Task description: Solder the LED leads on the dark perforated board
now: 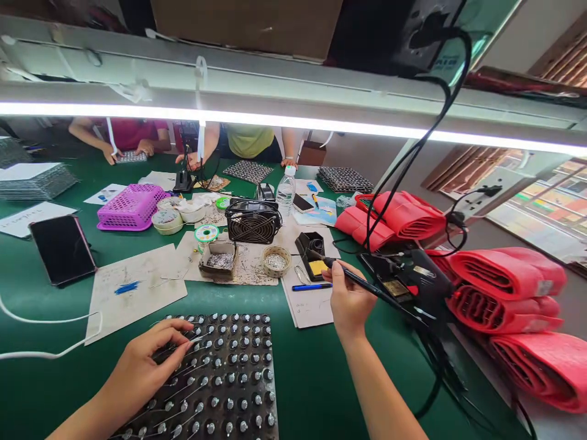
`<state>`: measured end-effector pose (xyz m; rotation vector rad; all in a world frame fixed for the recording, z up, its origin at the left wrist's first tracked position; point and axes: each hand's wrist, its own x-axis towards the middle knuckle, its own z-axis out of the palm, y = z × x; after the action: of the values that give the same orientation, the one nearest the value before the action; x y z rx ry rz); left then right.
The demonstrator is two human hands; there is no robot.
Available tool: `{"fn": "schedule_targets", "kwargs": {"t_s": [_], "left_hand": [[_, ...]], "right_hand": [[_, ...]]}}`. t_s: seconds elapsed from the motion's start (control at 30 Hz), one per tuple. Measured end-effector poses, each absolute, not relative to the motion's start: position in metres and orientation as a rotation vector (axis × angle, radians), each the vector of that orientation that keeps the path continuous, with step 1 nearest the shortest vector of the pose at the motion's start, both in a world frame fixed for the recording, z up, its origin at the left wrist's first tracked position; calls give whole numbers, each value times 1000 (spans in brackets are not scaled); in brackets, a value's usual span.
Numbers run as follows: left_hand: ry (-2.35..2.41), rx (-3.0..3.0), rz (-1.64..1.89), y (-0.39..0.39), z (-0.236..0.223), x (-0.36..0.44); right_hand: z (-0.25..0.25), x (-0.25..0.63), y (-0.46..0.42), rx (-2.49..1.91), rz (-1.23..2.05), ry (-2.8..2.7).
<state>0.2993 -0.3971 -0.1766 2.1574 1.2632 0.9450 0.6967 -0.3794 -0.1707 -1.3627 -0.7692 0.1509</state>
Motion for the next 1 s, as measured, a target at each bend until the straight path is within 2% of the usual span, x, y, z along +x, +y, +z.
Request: {"fn": "schedule_targets", "kwargs": {"t_s": [0.87, 1.0], "left_hand": [[1222, 2132, 1027, -396, -177, 302], [1269, 2043, 921, -398, -176, 301]], "right_hand": [[-182, 702, -367, -1364, 91, -907], [-183, 703, -366, -1357, 76, -920]]}}
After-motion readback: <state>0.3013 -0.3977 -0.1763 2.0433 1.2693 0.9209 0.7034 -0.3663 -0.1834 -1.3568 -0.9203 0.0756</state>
